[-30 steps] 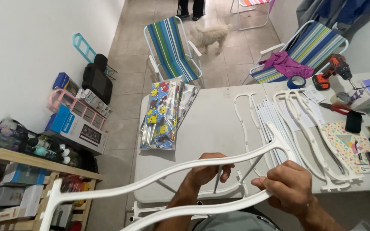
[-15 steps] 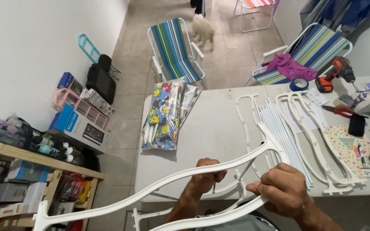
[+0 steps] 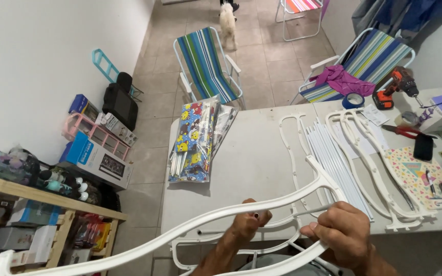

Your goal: Disassembling a white metal drying rack by pulling the horizontal tubes out of the plastic side supports.

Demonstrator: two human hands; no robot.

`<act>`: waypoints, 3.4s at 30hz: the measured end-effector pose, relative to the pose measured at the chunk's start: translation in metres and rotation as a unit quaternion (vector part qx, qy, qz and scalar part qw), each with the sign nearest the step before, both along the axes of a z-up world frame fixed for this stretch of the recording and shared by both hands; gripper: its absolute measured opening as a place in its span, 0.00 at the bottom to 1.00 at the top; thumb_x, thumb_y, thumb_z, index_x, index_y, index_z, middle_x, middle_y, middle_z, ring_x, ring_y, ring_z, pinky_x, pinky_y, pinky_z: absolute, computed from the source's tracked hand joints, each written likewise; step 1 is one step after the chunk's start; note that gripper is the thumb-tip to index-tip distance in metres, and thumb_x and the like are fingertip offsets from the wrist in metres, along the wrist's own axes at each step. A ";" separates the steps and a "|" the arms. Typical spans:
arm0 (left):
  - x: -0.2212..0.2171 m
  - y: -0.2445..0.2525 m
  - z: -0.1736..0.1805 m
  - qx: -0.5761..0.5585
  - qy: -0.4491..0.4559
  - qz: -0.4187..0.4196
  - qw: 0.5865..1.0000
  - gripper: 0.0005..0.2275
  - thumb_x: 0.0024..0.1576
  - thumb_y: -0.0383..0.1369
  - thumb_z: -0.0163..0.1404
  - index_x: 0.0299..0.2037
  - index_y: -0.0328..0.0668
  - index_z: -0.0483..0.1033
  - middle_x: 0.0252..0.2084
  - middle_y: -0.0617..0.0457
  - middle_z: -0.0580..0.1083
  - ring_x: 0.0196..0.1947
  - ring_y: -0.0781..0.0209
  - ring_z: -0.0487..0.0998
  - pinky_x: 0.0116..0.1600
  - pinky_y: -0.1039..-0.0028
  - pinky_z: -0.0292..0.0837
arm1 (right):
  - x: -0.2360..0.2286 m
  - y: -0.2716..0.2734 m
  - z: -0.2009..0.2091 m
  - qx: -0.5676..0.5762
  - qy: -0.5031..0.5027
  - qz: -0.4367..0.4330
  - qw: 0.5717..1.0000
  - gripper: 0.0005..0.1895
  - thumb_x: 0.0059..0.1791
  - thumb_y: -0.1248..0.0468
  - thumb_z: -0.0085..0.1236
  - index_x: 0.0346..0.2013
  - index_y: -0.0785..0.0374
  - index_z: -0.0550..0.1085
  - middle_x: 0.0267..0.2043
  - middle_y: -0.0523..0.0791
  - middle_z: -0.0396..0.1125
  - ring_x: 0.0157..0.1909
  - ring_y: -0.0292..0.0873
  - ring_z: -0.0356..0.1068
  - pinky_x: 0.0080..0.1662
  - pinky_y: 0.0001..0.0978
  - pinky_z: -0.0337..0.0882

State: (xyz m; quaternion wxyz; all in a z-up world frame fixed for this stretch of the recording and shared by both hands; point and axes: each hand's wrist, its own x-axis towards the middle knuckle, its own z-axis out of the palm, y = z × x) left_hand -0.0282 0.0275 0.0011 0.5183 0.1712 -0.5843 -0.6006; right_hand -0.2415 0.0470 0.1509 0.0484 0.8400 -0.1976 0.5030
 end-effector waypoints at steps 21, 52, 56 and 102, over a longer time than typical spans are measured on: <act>0.027 -0.095 -0.001 -0.017 -0.131 0.103 0.986 0.25 0.62 0.56 0.47 0.21 0.50 0.56 0.20 0.64 0.54 0.22 0.71 0.50 0.28 0.76 0.44 | -0.082 -0.023 -0.013 0.605 -0.354 -0.258 0.665 0.07 0.60 0.64 0.47 0.48 0.64 0.70 0.26 0.44 0.54 0.25 0.40 0.51 0.27 0.31 0.52; 0.082 0.059 -0.097 0.278 -0.390 0.115 0.870 0.43 0.53 0.57 0.54 0.76 0.53 0.46 0.78 0.56 0.55 0.76 0.60 0.58 0.75 0.68 0.53 | -0.065 -0.060 -0.020 0.518 -0.378 0.045 0.766 0.22 0.54 0.55 0.49 0.53 0.69 0.63 0.17 0.39 0.50 0.15 0.33 0.45 0.17 0.24 0.46; 0.086 0.058 -0.019 0.274 -0.589 -0.108 0.753 0.40 0.51 0.67 0.45 0.75 0.69 0.55 0.73 0.58 0.63 0.74 0.61 0.62 0.74 0.72 0.54 | -0.069 -0.070 -0.026 0.517 -0.360 0.081 0.773 0.20 0.55 0.58 0.47 0.56 0.70 0.62 0.17 0.38 0.50 0.15 0.32 0.45 0.18 0.23 0.47; -0.239 -0.021 0.011 0.174 -0.586 -0.156 0.776 0.33 0.59 0.54 0.46 0.73 0.52 0.57 0.69 0.53 0.68 0.69 0.56 0.68 0.64 0.63 0.64 | -0.424 -0.137 -0.197 0.559 -0.555 -0.117 0.605 0.15 0.58 0.60 0.41 0.29 0.63 0.64 0.15 0.39 0.44 0.11 0.34 0.43 0.17 0.27 0.43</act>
